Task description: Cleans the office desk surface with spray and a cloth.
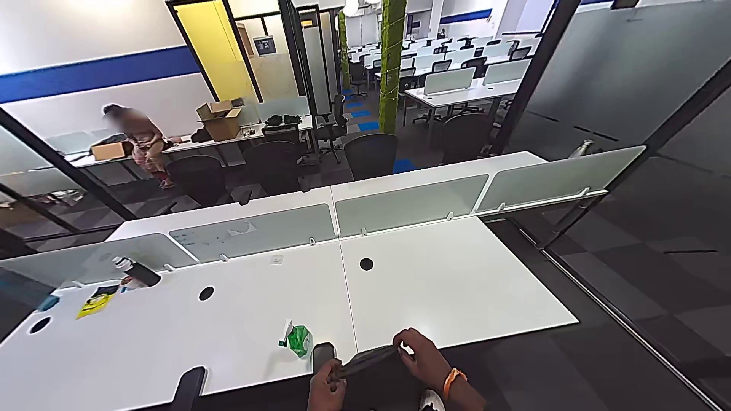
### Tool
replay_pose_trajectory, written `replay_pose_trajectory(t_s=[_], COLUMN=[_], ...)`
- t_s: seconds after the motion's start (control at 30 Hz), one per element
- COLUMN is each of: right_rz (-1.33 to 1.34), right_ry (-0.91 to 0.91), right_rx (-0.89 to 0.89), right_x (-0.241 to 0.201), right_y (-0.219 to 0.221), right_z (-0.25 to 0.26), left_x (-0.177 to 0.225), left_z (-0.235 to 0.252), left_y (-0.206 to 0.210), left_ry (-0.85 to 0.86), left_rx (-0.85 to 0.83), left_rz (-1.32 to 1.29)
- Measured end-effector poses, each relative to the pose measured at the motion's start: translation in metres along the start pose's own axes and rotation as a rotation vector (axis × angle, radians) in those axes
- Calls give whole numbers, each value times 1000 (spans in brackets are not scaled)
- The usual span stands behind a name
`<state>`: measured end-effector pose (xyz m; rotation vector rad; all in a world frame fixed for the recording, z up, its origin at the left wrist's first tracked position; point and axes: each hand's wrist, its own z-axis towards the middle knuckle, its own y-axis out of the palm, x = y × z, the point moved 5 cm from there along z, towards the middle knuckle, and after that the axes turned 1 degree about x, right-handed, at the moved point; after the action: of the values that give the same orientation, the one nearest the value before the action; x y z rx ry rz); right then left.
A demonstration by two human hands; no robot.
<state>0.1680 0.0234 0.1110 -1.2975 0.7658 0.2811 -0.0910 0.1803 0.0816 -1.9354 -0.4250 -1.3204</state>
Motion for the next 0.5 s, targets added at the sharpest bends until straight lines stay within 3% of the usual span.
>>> replay_pose_trajectory(t_s=[0.2,0.5], right_rz=[-9,-35], right_ry=[30,149], right_rx=[-12,-96], right_x=[6,23], right_y=[3,-2], right_z=[1,-1], left_x=[0,9], left_z=[10,21], left_y=[1,12], left_ry=[122,216], left_rx=[32,61], left_rz=[210,233])
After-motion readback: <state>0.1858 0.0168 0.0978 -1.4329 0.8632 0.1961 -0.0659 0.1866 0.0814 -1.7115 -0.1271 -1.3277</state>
